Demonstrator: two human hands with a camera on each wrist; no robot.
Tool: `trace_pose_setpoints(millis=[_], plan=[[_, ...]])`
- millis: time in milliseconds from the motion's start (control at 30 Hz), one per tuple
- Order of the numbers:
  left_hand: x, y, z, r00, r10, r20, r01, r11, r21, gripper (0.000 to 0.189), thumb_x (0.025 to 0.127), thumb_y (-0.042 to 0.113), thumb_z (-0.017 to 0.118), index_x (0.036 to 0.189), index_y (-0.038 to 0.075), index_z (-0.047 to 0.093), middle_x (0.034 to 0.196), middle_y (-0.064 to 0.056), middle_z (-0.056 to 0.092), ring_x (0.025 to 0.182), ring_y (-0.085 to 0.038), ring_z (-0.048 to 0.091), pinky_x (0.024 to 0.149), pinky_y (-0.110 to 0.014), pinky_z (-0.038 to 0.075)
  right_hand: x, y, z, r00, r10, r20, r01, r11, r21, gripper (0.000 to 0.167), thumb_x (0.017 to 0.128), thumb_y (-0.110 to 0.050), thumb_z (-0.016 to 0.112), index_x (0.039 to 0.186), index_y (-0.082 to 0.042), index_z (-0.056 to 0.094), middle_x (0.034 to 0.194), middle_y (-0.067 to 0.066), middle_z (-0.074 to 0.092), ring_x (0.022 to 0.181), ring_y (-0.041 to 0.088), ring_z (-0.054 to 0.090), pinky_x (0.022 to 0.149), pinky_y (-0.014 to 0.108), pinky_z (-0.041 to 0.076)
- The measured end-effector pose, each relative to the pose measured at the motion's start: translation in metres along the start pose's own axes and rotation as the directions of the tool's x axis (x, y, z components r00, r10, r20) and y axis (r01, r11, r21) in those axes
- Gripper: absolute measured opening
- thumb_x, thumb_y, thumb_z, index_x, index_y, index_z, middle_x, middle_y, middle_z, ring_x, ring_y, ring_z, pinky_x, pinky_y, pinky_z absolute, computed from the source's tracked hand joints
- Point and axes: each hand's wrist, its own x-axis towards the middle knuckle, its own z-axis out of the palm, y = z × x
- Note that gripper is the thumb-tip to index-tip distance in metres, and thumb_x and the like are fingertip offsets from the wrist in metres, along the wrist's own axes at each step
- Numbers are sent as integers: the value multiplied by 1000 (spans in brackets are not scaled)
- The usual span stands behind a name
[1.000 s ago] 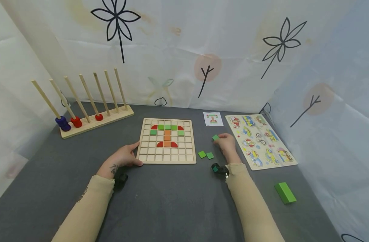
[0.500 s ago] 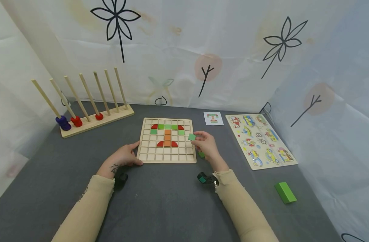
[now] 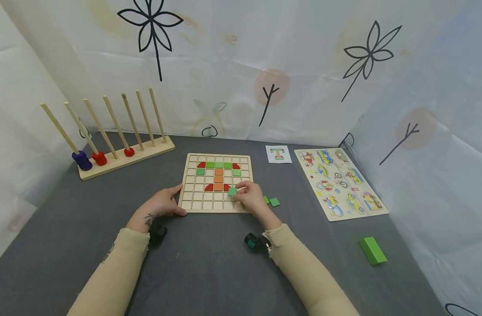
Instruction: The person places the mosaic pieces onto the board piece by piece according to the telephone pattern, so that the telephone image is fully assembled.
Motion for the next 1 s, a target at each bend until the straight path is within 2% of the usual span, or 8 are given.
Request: trace_pose_setpoints(millis=[267, 433, 600, 767, 867, 933, 1000], plan=[[0, 0, 0, 1000, -3, -1, 3, 1000, -2, 98, 72, 14, 78, 149, 7, 17, 55, 0, 43, 48, -12, 39, 50, -27, 34, 0, 2, 6, 1000, -24, -13, 22, 994, -112, 27, 74, 1, 69, 101, 1, 64, 67, 3, 54, 51, 10, 44, 48, 23, 38], [-1, 1, 0, 1000, 0, 2, -1, 1000, 0, 98, 72, 14, 78, 148, 6, 16, 56, 0, 43, 48, -12, 39, 50, -27, 34, 0, 0, 9, 999, -33, -25, 28, 978, -207, 29, 74, -2, 71, 103, -1, 67, 71, 6, 59, 58, 12, 49, 52, 25, 40], [-2, 2, -1, 1000, -3, 7, 3, 1000, 8, 98, 72, 15, 78, 148, 6, 16, 56, 0, 43, 48, -12, 40, 50, -27, 35, 0, -2, 11, 999, -31, -21, 23, 958, -287, 32, 74, -6, 72, 106, -4, 68, 73, 5, 61, 58, 12, 49, 53, 25, 40], [-3, 4, -2, 1000, -2, 10, 1, 1000, 21, 98, 73, 15, 78, 148, 6, 16, 56, 0, 43, 48, -12, 39, 50, -27, 34, -1, -3, 12, 1000, -21, -13, 16, 948, -318, 35, 75, -8, 72, 110, -5, 68, 73, 5, 62, 57, 13, 49, 52, 25, 39], [-3, 4, -2, 1000, 2, 10, -3, 1000, 25, 98, 73, 15, 77, 148, 5, 16, 55, 1, 43, 48, -12, 39, 50, -27, 34, 0, -1, 10, 1000, -20, -2, 18, 964, -266, 36, 74, -6, 73, 110, -5, 67, 73, 6, 62, 57, 11, 49, 52, 25, 39], [-3, 3, -1, 1000, -1, 10, 1, 1000, 22, 97, 73, 15, 77, 148, 6, 16, 55, 1, 43, 47, -12, 39, 49, -27, 34, 0, 0, 7, 1000, -30, 5, 30, 983, -184, 37, 74, -5, 72, 111, -2, 66, 74, 6, 61, 55, 10, 47, 50, 24, 38], [-2, 3, -1, 1000, -3, 12, 2, 1000, 18, 97, 73, 14, 77, 149, 6, 16, 55, 1, 43, 47, -11, 39, 50, -26, 34, -1, -1, 1, 999, -36, 13, 37, 998, -57, 38, 75, -3, 71, 113, 1, 63, 73, 5, 60, 53, 9, 45, 48, 24, 36]])
